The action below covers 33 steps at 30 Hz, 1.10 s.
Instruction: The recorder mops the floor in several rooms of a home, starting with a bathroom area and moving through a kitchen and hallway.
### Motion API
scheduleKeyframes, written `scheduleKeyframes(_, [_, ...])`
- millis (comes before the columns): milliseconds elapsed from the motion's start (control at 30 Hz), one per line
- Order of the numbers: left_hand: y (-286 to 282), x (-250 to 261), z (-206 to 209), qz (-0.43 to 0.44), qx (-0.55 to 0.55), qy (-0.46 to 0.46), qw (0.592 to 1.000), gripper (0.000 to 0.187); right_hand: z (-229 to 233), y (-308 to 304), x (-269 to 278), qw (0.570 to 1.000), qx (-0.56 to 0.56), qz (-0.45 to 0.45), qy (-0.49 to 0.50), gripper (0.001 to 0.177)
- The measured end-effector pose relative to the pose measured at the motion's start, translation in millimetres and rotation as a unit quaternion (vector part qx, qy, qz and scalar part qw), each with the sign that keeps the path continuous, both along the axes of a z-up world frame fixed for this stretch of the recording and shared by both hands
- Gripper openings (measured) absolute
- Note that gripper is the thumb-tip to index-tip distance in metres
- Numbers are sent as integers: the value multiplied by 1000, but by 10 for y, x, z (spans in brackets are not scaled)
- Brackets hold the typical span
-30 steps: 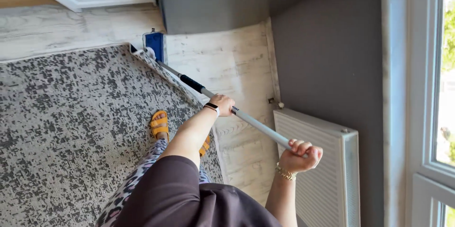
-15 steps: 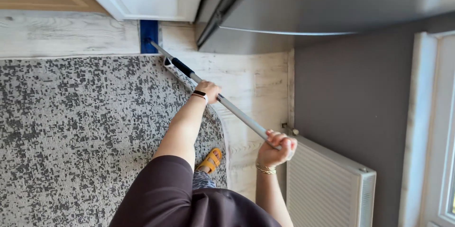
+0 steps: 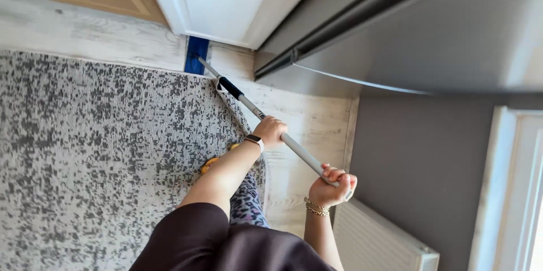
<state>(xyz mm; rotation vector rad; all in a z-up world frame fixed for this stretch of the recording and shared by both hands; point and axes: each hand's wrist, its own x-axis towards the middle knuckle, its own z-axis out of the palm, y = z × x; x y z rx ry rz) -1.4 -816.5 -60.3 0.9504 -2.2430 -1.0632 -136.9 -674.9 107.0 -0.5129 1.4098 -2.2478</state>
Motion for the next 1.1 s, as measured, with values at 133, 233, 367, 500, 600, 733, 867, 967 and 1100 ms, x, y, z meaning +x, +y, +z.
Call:
scheduleKeyframes(133, [-138,-1,122,9,36,-84,996,18,112,-266,-159,1000,5,16,-19,17])
scheduleKeyframes(233, [-191,-45,136,31,62,-94,993,19,179,-523,-242,999,28,20,-40,16])
scheduleKeyframes(367, [-308,-55,183,47,85,-102,990,15,107,-680,-396,996,48,47,-52,16])
scheduleKeyframes(500, [-495,-147,100,45,80,-123,988,17,27,-904,-547,995,46,69,-58,17])
scheduleKeyframes(600, [-632,-166,-28,31,100,-153,983,17,24,-1045,-499,993,74,70,-57,13])
scheduleKeyframes(733, [-738,125,-290,-20,141,-196,970,18,-318,-938,-384,989,93,111,-15,11])
scheduleKeyframes(867, [-836,606,-330,-7,137,-211,968,20,-349,-854,-435,929,149,336,-48,25])
scheduleKeyframes(967, [-885,799,-308,9,133,-226,965,21,286,-1212,-632,801,246,510,-193,59])
scheduleKeyframes(1100, [-943,793,-375,12,110,-233,966,20,695,-1819,-574,544,513,639,-181,91])
